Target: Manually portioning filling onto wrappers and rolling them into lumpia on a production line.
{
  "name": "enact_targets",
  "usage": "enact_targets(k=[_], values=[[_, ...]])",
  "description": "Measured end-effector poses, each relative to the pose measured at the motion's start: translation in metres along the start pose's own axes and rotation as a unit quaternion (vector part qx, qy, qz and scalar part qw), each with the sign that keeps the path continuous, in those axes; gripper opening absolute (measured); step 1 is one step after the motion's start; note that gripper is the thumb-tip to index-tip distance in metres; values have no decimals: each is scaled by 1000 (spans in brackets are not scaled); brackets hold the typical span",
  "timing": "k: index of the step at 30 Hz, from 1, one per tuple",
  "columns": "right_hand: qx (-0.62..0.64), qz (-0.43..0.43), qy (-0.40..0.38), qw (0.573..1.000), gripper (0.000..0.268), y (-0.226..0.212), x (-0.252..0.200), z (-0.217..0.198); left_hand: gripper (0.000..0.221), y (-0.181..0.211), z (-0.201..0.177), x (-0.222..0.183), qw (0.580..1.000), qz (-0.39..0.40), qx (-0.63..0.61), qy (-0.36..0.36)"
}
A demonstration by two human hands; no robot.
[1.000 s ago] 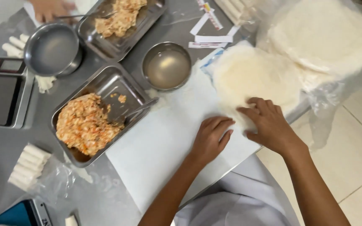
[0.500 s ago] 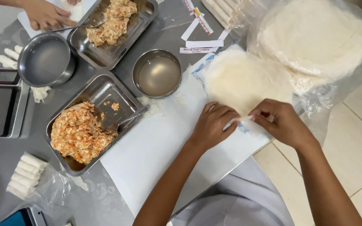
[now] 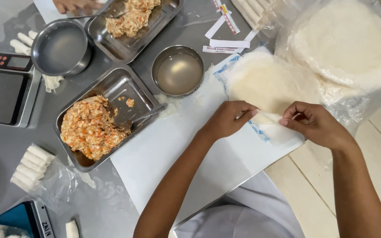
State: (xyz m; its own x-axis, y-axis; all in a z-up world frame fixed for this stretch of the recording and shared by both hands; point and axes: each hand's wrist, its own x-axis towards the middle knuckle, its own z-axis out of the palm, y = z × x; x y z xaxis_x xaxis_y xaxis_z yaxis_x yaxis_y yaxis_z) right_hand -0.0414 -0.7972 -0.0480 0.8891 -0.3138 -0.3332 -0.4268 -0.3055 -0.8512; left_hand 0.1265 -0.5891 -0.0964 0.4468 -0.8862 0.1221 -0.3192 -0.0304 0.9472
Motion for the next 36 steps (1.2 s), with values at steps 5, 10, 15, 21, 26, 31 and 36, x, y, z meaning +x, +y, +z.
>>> enact_targets(k=[5,10,15,21,26,31,36], values=[[-46,-21,-22,998,18,-12,-3,3,12,-4,-5,12,993,-86,-66,-55],[-163,-135,68,975,84,-12,2,26,6,27,-10,20,995,-50,-89,12],[-13,-208,277,938,15,25,33,-8,29,81,-22,28,968,88,110,206],[208,-291,161,920,64,-50,28,4,19,150,-61,13,947,89,-54,304],[120,-274,-50,953,32,-83,33,82,15,156,-94,-53,965,22,30,261],[445,-184,-70,873,12,-41,50,151,26,151,-108,-148,941,-38,-59,331],[212,-342,-90,911,5,-114,-28,177,23,127,-62,-266,826,-40,75,557]])
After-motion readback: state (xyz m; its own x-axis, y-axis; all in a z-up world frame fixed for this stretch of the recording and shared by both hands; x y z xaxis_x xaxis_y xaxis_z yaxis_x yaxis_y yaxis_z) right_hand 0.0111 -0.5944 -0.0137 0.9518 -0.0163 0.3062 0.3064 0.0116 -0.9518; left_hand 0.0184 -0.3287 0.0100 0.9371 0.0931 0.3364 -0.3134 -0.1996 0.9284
